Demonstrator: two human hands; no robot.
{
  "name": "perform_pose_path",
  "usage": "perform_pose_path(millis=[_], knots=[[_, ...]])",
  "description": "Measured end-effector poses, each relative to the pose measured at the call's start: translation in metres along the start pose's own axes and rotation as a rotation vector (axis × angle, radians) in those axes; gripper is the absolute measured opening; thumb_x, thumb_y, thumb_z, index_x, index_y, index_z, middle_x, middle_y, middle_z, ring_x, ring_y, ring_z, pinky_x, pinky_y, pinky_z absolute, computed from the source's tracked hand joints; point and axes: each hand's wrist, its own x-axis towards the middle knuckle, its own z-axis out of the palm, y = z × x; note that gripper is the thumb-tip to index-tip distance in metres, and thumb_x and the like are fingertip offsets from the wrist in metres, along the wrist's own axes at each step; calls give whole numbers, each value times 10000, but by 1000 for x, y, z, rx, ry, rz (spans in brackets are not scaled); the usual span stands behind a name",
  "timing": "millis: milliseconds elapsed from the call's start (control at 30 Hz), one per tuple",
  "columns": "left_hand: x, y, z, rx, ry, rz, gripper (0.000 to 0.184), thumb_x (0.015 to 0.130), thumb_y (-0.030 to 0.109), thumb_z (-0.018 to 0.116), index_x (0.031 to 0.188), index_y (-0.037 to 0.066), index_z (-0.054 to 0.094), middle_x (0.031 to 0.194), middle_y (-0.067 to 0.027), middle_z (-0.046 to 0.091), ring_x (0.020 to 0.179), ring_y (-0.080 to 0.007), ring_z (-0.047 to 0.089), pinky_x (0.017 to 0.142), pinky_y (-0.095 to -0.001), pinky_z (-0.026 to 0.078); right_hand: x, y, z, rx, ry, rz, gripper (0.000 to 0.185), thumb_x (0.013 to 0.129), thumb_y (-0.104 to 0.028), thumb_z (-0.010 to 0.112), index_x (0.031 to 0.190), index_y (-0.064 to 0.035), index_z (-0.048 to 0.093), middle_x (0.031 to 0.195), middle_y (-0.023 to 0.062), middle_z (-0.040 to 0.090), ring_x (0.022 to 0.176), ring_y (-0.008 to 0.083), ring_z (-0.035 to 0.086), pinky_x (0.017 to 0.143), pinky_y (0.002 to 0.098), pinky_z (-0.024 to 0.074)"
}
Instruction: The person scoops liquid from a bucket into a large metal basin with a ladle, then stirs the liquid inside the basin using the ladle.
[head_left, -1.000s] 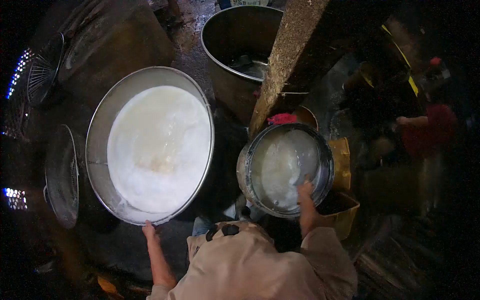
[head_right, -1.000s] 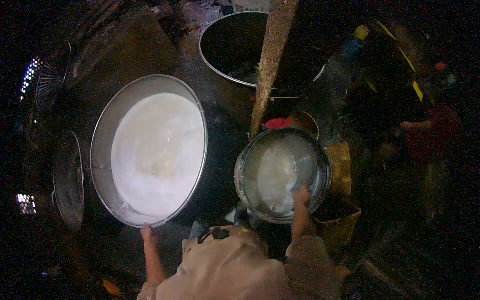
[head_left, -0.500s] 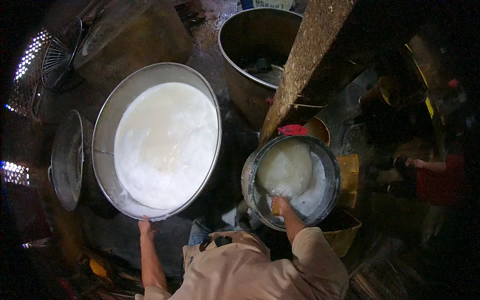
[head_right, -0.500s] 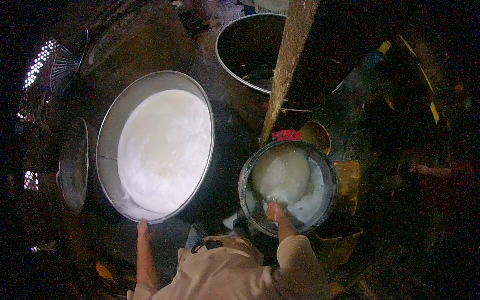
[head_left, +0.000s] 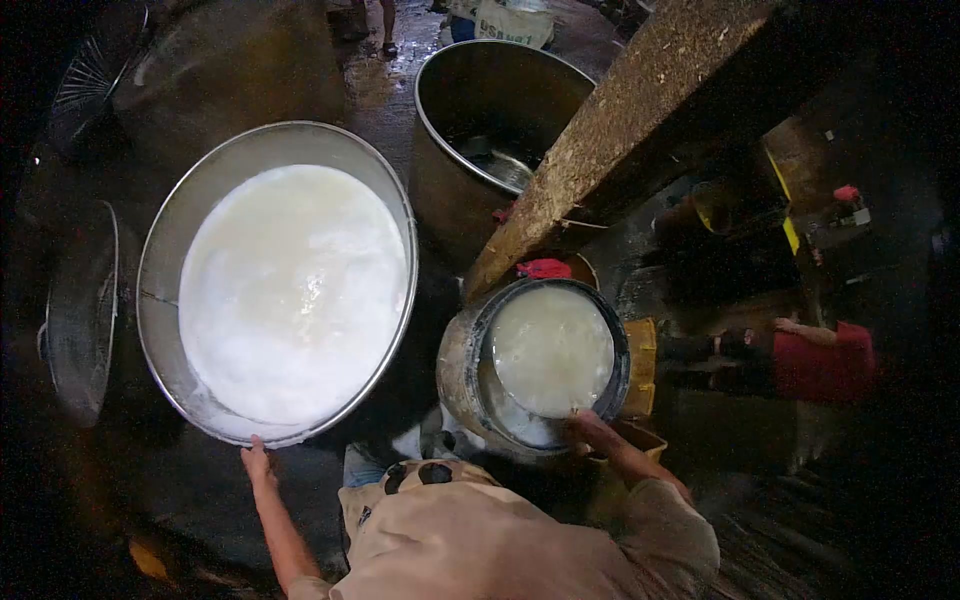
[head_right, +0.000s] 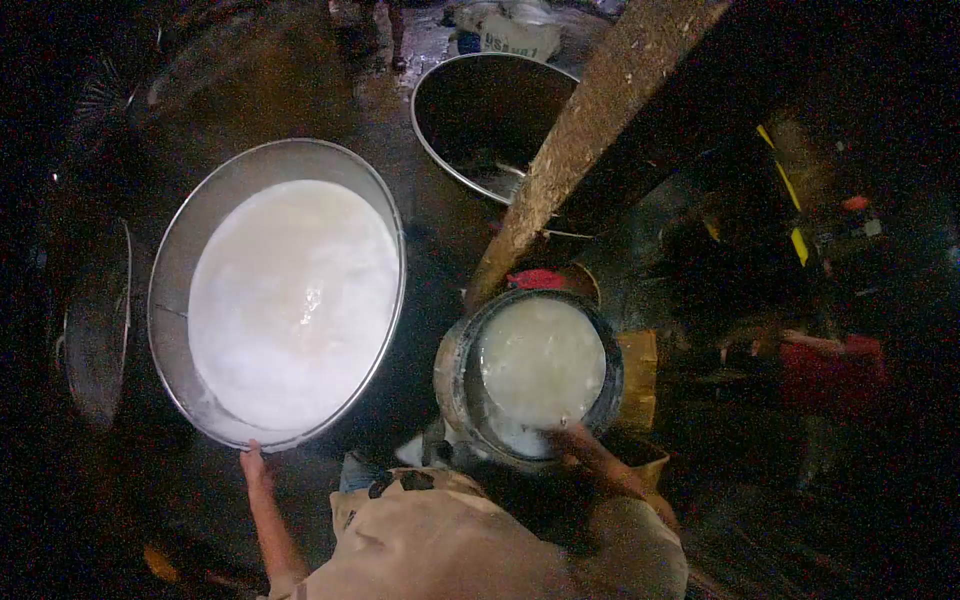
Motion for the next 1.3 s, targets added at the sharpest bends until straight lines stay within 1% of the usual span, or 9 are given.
perform_pose_path(millis=[67, 133, 433, 567, 633, 767, 867, 1200, 1300], knots=[[6, -7, -2, 21, 12, 23, 533, 906, 266, 500, 1252, -88, 302, 1195, -217, 467, 1034, -300, 508, 860, -405, 434, -51, -41, 22, -351, 88, 46, 103, 808, -121, 577, 789, -22, 555, 595, 56, 542, 489, 167, 529, 436, 312, 434], [18, -16, -8, 107, 78, 32, 512, 904, 273, 508, 1219, -94, 338, 1178, -208, 483, 1031, -299, 502, 883, -398, 408, -43, -24, 8, -162, 95, 65, 75, 796, -90, 585, 784, -26, 548, 600, 62, 540, 485, 163, 526, 426, 316, 432], [-3, 2, -22, 264, 11, 144, 392, 880, 349, 550, 972, -18, 447, 871, -79, 505, 773, -149, 471, 656, -305, 410, -89, -115, 167, -140, 39, 95, 98, 760, -24, 605, 772, -23, 508, 595, 67, 501, 443, 158, 492, 387, 308, 410], [26, 18, -65, -107, -93, 55, 388, 887, 281, 541, 1094, -12, 394, 986, -115, 536, 857, -163, 509, 711, -283, 450, -55, -131, 263, -137, -93, 62, 56, 777, -5, 548, 812, -13, 506, 633, 65, 500, 468, 154, 489, 407, 298, 415], [58, 18, -86, -83, -49, 198, 352, 889, 242, 537, 1098, -12, 412, 1005, -105, 548, 846, -160, 514, 715, -289, 449, -38, -140, 325, -110, -167, 24, 33, 785, -8, 536, 790, -13, 503, 619, 62, 488, 460, 153, 476, 400, 287, 406], [90, 40, -93, 123, 124, 446, 305, 883, 216, 523, 1032, -40, 452, 929, -185, 590, 864, -279, 572, 750, -369, 443, 10, -145, 442, -61, -270, -26, 44, 788, -15, 527, 760, -7, 494, 585, 55, 463, 451, 151, 457, 396, 288, 400], [96, 64, -101, 446, 37, 301, 294, 880, 228, 511, 972, -40, 432, 922, -297, 548, 907, -459, 526, 776, -465, 406, 75, -132, 509, -48, -355, -6, 53, 783, -20, 532, 753, -3, 491, 582, 53, 456, 447, 150, 450, 397, 291, 398], [104, 44, -93, 400, 117, 386, 320, 859, 224, 519, 1036, -14, 398, 912, -296, 563, 860, -485, 526, 737, -519, 411, 211, -109, 632, -75, -358, 30, 51, 794, 1, 486, 789, -46, 469, 571, 40, 461, 444, 139, 462, 390, 277, 422], [95, 65, -96, 433, 47, 255, 312, 856, 220, 519, 1016, -12, 386, 904, -296, 562, 842, -489, 526, 733, -519, 410, 234, -109, 633, -71, -341, 35, 63, 788, 6, 489, 804, -51, 467, 571, 34, 460, 448, 130, 462, 379, 266, 419]])
